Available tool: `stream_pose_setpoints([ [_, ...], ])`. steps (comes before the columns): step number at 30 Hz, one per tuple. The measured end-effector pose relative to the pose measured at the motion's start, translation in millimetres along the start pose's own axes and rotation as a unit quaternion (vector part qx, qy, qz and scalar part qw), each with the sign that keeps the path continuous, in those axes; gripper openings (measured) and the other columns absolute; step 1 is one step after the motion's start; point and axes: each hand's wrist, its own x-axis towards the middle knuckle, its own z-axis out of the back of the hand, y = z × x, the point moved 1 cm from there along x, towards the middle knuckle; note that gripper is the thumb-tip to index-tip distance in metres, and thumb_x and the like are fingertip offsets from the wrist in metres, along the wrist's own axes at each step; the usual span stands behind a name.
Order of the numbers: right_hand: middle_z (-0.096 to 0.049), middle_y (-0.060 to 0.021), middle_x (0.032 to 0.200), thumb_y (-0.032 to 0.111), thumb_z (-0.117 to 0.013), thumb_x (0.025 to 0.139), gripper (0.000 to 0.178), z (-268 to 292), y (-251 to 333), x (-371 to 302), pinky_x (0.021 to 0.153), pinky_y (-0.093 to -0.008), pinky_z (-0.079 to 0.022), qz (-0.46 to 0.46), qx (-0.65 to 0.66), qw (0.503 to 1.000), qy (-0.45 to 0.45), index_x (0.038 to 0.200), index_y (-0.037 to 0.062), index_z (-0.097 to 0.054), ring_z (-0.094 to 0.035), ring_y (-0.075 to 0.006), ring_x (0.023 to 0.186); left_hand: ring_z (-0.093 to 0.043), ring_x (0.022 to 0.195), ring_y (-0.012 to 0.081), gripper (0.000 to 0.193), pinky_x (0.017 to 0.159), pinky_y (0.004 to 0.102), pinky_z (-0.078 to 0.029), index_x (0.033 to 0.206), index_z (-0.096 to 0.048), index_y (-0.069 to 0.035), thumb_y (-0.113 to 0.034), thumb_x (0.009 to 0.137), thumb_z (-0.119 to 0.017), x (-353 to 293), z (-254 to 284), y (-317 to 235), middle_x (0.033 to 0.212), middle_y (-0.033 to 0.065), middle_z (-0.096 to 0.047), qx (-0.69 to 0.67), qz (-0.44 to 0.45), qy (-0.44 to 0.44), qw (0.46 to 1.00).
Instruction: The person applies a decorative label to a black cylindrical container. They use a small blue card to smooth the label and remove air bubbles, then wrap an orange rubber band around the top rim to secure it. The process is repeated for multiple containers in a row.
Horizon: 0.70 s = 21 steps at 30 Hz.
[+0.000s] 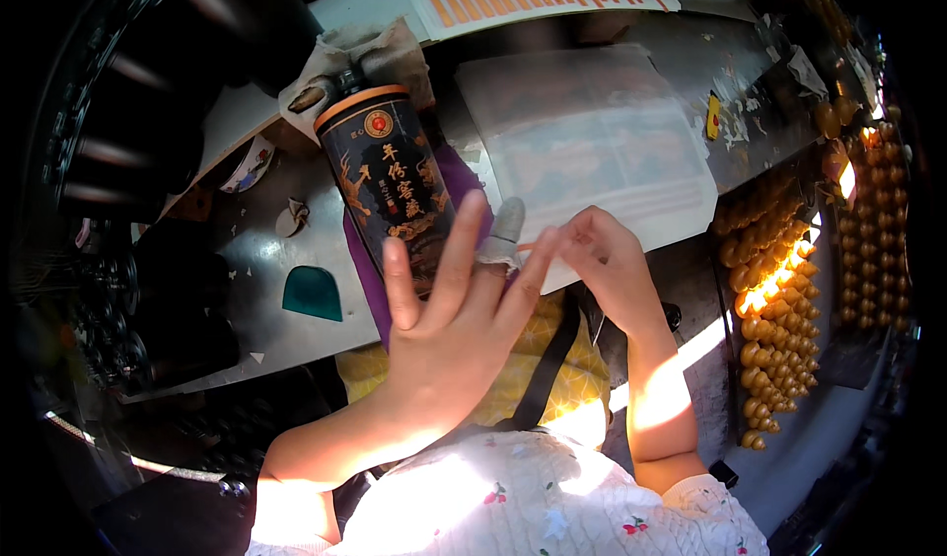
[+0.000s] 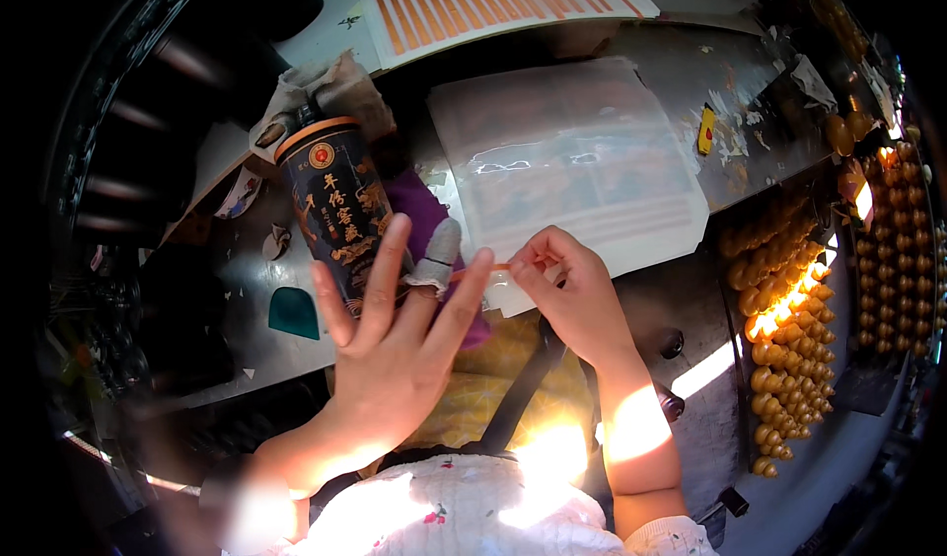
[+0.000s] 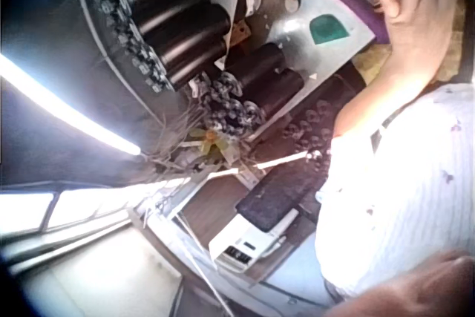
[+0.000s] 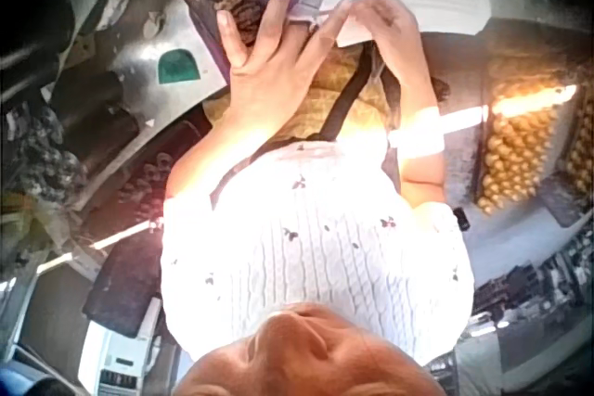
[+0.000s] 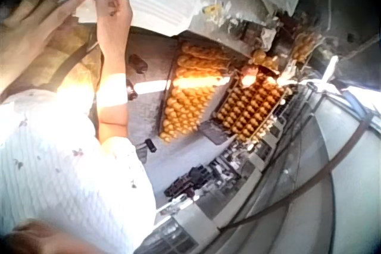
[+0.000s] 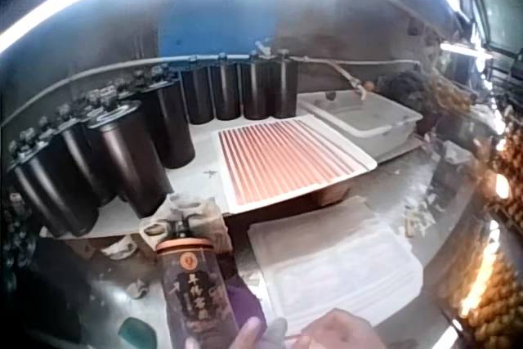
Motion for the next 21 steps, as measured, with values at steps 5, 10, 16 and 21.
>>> stream_pose_setpoints([
  [5, -0.058, 0.0016, 0.079, 0.013, -0.071, 0.087, 0.014, 5.9, 6.4, -0.5, 0.068, -0.025, -0.042, -0.006, -0.042, 0.999, 0.031, 0.088, 0.0035, -0.06, -0.053, -0.008, 0.075, -0.046, 0.136, 0.0304, 0.05, 0.114, 0.0704, 0.0, 0.125, -0.07, -0.018, -0.02, 0.075, -0.071, 4.4, 18.0, 34.3, 0.087, 0.0011, -0.054, -0.036, 0.063, 0.019, 0.997],
  [10, -0.06, 0.0035, 0.082, 0.013, -0.07, 0.087, 0.012, 6.7, 9.4, 2.2, 0.066, -0.0233, -0.039, -0.033, 0.023, 0.997, 0.064, 0.088, 0.0061, -0.06, -0.052, -0.0053, 0.077, -0.053, 0.13, 0.0331, 0.041, 0.113, 0.0712, 0.008, 0.119, -0.073, -0.018, -0.037, 0.083, -0.073, -30.5, 11.1, 53.9, 0.076, -0.0011, -0.056, 0.003, 0.101, -0.036, 0.994],
  [16, -0.064, 0.0049, 0.087, 0.014, -0.069, 0.088, 0.01, -3.6, 19.8, -0.3, 0.066, -0.0207, -0.037, -0.016, 0.101, 0.988, 0.117, 0.089, 0.0092, -0.06, -0.056, -0.0033, 0.085, -0.051, 0.131, 0.0426, 0.065, 0.113, 0.0717, 0.005, 0.134, -0.055, 0.003, -0.043, 0.09, -0.067, -80.2, -30.9, 67.4, 0.109, 0.014, -0.07, -0.182, 0.204, -0.083, 0.958],
  [21, -0.066, 0.0007, 0.098, 0.015, -0.07, 0.087, 0.013, -18.9, 17.4, -1.4, 0.067, -0.0231, -0.041, 0.0, 0.086, 0.989, 0.117, 0.095, 0.0088, -0.062, -0.059, -0.0064, 0.089, -0.044, 0.136, 0.0443, 0.075, 0.113, 0.0705, 0.007, 0.143, -0.045, 0.006, -0.046, 0.092, -0.062, -65.9, -28.9, 52.9, 0.115, 0.0152, -0.068, -0.192, 0.234, -0.098, 0.948],
])
